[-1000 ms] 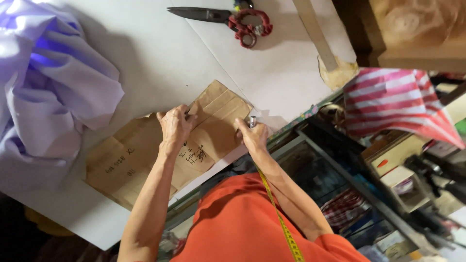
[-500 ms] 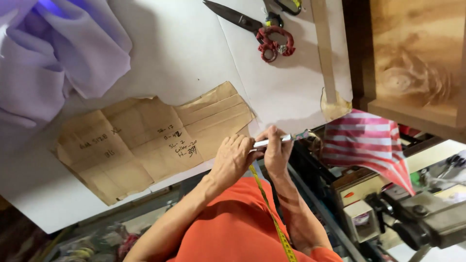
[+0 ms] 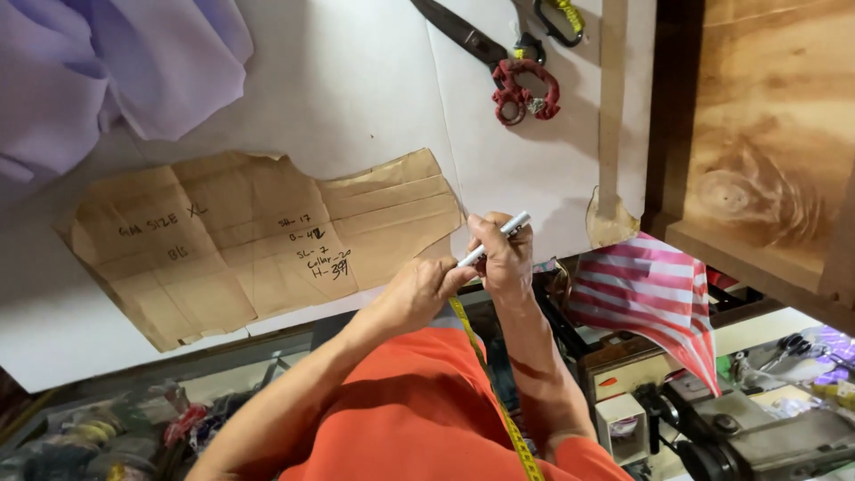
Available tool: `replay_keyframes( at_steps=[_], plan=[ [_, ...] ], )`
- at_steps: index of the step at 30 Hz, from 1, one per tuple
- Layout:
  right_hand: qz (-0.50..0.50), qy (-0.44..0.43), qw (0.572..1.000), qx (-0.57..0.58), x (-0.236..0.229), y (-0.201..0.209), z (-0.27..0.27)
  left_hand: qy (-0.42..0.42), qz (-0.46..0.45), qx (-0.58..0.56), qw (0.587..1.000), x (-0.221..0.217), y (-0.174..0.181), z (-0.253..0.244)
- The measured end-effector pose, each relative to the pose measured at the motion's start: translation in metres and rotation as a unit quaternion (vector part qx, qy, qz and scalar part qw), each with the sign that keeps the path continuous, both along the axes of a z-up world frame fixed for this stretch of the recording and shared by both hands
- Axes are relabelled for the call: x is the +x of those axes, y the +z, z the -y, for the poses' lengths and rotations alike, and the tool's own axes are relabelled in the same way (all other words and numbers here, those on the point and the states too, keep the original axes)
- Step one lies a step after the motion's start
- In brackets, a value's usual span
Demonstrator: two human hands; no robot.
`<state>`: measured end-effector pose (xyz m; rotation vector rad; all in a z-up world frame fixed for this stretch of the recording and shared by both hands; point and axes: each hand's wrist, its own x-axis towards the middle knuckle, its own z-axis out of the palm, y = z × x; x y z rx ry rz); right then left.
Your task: The person writes measurements and labels on a brown paper pattern using a black marker. They lift and reposition the pattern on the table to access different areas for writing.
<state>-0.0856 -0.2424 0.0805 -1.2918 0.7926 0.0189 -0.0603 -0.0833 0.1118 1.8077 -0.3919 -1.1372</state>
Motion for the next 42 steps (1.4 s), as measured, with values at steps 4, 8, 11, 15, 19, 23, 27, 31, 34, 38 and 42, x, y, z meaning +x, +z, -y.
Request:
replay_keyframes(
  at_steps=[4, 8, 11, 15, 19, 23, 27, 31, 34, 38, 42],
  plan=[
    [0.009, -0.045, 0.998, 0.044, -0.001, -0.019, 0.021, 0.022, -0.19, -0.087, 0.978, 0.012, 0.006, -0.013],
    [0.004, -0.224, 0.965, 0.139, 0.014, -0.028, 0.092, -0.009, -0.265, -0.1, 0.959, -0.002, 0.001, -0.039],
    [0.005, -0.169, 0.985, 0.047, 0.035, -0.019, 0.094, 0.052, -0.067, -0.027, 0.996, -0.023, -0.064, -0.04],
    [0.043, -0.049, 0.998, 0.021, 0.056, -0.038, 0.053, 0.021, 0.38, 0.152, 0.912, 0.002, -0.113, -0.017],
    [0.133, -0.011, 0.989, -0.068, 0.059, -0.082, 0.033, 0.0, 0.538, 0.188, 0.822, 0.019, -0.17, -0.016],
    [0.158, 0.033, 0.976, -0.145, 0.067, -0.089, 0.021, -0.036, 0.567, 0.203, 0.797, 0.027, -0.178, -0.018],
    [0.176, 0.076, 0.949, -0.25, 0.074, -0.092, 0.005, -0.054, 0.557, 0.175, 0.81, 0.02, -0.202, -0.026],
    [0.186, 0.093, 0.933, -0.293, 0.07, -0.117, 0.009, -0.032, 0.582, 0.173, 0.794, 0.026, -0.191, -0.024],
    [0.189, 0.085, 0.931, -0.3, 0.071, -0.118, 0.004, -0.032, 0.596, 0.189, 0.78, 0.026, -0.189, -0.025],
    [0.207, 0.099, 0.925, -0.301, 0.075, -0.11, 0.004, -0.038, 0.599, 0.194, 0.776, 0.029, -0.188, -0.024],
    [0.207, 0.111, 0.925, -0.298, 0.075, -0.112, 0.006, -0.034, 0.609, 0.197, 0.768, 0.03, -0.185, -0.022]
  ],
)
